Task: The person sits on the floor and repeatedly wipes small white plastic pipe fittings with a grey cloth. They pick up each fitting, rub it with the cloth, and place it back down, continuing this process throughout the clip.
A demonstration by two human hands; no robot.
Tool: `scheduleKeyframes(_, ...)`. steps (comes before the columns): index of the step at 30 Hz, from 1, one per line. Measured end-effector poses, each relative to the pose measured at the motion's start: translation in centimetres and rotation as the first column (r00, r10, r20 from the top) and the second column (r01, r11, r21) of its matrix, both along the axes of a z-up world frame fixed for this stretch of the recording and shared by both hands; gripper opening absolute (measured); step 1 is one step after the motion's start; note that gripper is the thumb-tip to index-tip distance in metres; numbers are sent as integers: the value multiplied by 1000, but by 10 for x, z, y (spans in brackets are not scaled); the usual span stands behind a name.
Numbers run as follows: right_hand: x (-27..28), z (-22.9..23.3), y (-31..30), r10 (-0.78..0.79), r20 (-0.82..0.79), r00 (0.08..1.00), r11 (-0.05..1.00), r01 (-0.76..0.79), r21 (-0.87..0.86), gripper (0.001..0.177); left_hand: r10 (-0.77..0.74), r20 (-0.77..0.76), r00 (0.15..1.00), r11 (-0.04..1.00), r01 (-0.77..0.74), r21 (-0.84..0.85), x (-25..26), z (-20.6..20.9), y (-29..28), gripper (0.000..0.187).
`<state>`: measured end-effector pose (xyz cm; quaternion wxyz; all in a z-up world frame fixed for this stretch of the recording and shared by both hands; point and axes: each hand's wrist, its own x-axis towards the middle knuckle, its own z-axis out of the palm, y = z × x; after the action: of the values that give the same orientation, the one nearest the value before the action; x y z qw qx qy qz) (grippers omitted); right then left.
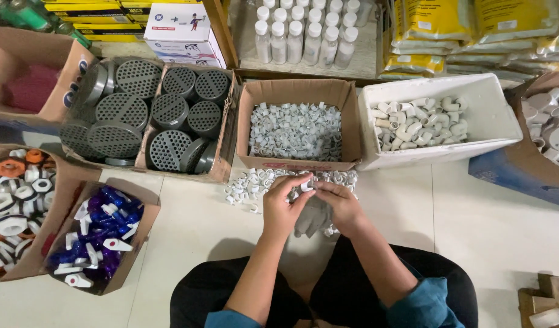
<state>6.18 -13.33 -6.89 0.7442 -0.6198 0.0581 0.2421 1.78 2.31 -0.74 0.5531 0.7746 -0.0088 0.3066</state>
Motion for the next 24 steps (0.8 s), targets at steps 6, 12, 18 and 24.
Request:
scheduleKeyframes(6,-9,58,16,-105,-380,919,988,141,67,37,-106,35,994,994,106,9,-1,-1,-8,14)
scheduleKeyframes(12,-4,-2,-3,130,-437,890,931,42,364,33,-194,-6,981,980,194,38,-9,-1,-19,12)
scheduleKeyframes(18,-13,58,15,-42,138,990,999,39,27,26,-251,-12,968,964,248,-100,-13,-2,-11,8)
scheduleKeyframes(24,-11,-2,-7,84,555,827,867,213,-449,38,-61,-212,975,971,9,-237,-17,8,-17,24)
